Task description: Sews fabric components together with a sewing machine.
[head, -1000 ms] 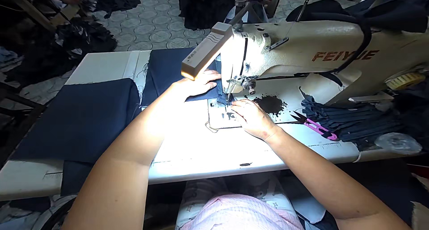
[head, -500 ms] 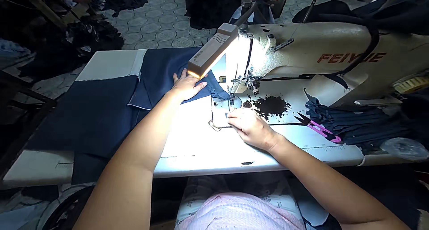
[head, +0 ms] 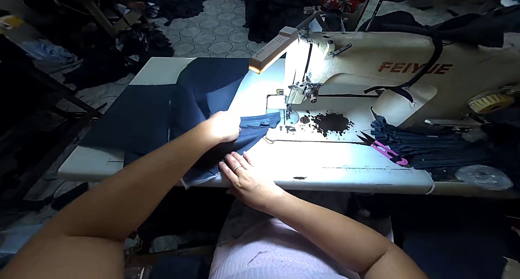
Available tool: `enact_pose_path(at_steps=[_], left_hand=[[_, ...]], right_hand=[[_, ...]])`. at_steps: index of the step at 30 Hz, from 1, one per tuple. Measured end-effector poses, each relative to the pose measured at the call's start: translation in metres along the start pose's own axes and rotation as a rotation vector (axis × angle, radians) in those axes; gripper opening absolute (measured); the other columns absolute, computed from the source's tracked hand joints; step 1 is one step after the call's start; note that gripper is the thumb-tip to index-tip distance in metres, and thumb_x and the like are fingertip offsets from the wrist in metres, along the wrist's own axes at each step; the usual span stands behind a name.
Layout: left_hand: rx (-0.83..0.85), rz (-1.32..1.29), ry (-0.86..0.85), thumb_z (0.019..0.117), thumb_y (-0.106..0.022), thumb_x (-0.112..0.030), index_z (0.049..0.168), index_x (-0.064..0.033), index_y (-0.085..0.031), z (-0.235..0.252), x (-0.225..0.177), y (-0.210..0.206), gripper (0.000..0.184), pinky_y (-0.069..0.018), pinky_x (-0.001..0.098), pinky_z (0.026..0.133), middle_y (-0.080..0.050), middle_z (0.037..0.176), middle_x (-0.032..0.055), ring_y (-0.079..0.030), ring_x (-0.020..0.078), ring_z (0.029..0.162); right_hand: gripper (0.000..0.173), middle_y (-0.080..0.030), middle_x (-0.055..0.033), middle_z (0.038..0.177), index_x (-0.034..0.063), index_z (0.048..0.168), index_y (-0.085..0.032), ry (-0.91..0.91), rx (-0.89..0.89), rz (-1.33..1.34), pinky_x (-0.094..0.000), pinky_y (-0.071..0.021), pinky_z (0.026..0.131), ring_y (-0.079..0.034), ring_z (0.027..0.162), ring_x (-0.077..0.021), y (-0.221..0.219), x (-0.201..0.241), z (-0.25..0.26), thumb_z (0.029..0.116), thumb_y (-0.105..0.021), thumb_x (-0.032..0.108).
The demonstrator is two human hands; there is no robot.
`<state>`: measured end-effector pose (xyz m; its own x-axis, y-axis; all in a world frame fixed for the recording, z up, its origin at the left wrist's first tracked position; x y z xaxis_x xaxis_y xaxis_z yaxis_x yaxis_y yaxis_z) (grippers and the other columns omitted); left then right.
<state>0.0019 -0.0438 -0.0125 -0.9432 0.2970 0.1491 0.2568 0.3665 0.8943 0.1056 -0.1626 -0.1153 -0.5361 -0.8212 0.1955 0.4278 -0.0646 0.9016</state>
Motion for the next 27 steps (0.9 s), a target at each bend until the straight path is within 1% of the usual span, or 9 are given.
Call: enact_pose_path(at_steps=[4,7,12,14,16,17,20,24,27], left_hand=[[-0.115,-0.053,-0.103,0.1082,-0.05,-0.03,0.144,-0.0007,-0.056,0.001,0.042,-0.029,0.047,-0.0393,0.0624,0.111,-0.052,0.148,0.0239,-0.051,0.0418,0.137],[-0.072,-0.026,0.025,0.1092,-0.047,-0.034,0.154,-0.0008,-0.043,-0.014,0.041,-0.037,0.056,-0.0439,0.0619,0.106,-0.056,0.142,0.0297,-0.058,0.046,0.127],[0.01,0.045,0.143,0.1093,-0.044,-0.039,0.135,0.0056,-0.057,-0.041,0.025,-0.04,0.053,-0.0515,0.0593,0.095,-0.069,0.112,0.0262,-0.066,0.0435,0.112],[0.031,0.017,0.183,0.1089,-0.045,-0.037,0.121,0.0062,-0.063,-0.053,0.02,-0.043,0.049,-0.0524,0.059,0.092,-0.069,0.109,0.0248,-0.067,0.0427,0.109],[0.006,-0.023,0.203,0.1077,-0.049,-0.035,0.109,0.0048,-0.067,-0.064,0.012,-0.049,0.043,-0.0542,0.0591,0.086,-0.07,0.101,0.0234,-0.069,0.0422,0.103],[-0.009,-0.035,0.213,0.1073,-0.05,-0.034,0.104,0.0036,-0.068,-0.07,0.006,-0.051,0.041,-0.0547,0.0587,0.084,-0.07,0.099,0.0227,-0.07,0.0418,0.1],[-0.052,-0.073,0.266,0.1085,-0.047,-0.031,0.102,0.0046,-0.069,-0.084,-0.021,-0.057,0.042,-0.0551,0.0597,0.081,-0.07,0.1,0.025,-0.07,0.0436,0.1],[-0.092,-0.112,0.307,0.1106,-0.042,-0.027,0.121,0.0126,-0.061,-0.094,-0.065,-0.059,0.045,-0.0548,0.0592,0.083,-0.064,0.117,0.0316,-0.067,0.0478,0.106],[-0.201,-0.19,0.153,0.1083,-0.046,-0.021,0.114,0.0063,-0.065,-0.093,-0.076,-0.062,0.034,-0.0547,0.0564,0.082,-0.066,0.113,0.0262,-0.068,0.0432,0.103]], right_hand=[[0.05,-0.062,-0.0206,0.141,0.0017,0.138,-0.062,0.011,-0.101,-0.052,-0.0502,-0.0454,0.113,-0.059,0.133,-0.0326,0.003,0.0,-0.019,0.0942,-0.07,0.025],[0.045,-0.063,-0.0178,0.14,0.0022,0.137,-0.063,-0.007,-0.079,-0.014,-0.0475,-0.044,0.114,-0.059,0.134,-0.0296,0.012,-0.002,-0.028,0.0968,-0.066,0.024],[0.031,-0.07,-0.0146,0.129,0.0041,0.124,-0.071,0.023,-0.156,0.172,-0.049,-0.0449,0.113,-0.061,0.13,-0.0295,0.022,0.001,-0.046,0.099,-0.063,0.02],[0.021,-0.071,-0.0113,0.093,0.0044,0.095,-0.074,0.138,-0.367,0.256,-0.0406,-0.0557,0.089,-0.069,0.096,-0.0267,0.013,0.006,-0.063,0.0985,-0.063,0.022],[0.039,-0.064,-0.0074,0.069,0.0061,0.074,-0.067,0.069,-0.318,0.314,-0.0375,-0.0545,0.068,-0.066,0.071,-0.0228,-0.001,0.013,-0.081,0.0983,-0.062,0.037],[0.047,-0.066,-0.0101,0.07,0.0025,0.077,-0.069,-0.071,-0.128,0.399,-0.041,-0.0569,0.068,-0.069,0.071,-0.0244,-0.009,0.015,-0.087,0.0959,-0.064,0.046],[0.069,-0.069,-0.0225,0.116,-0.0044,0.127,-0.063,-0.558,0.472,0.886,-0.0527,-0.051,0.101,-0.067,0.112,-0.0324,-0.028,0.011,-0.08,0.0891,-0.075,0.053],[0.047,-0.062,-0.0181,0.137,-0.0032,0.142,-0.054,-0.602,0.361,1.408,-0.0393,-0.0502,0.106,-0.063,0.123,-0.0204,-0.027,0.022,-0.073,0.1091,-0.046,0.03],[0.034,-0.067,-0.0108,0.127,-0.0043,0.13,-0.062,-0.648,0.232,1.431,-0.0301,-0.0504,0.104,-0.063,0.117,-0.0104,-0.016,0.018,-0.079,0.1093,-0.043,0.014]])
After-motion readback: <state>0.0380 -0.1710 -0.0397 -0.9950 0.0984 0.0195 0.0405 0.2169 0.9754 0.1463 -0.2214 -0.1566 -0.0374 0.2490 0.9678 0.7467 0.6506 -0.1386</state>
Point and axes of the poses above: each hand's wrist, its own z-axis towards the middle knuckle, its own y-axis out of the back of the hand, x = y × z, the point moved 2 cm from there along z, towards the middle knuckle
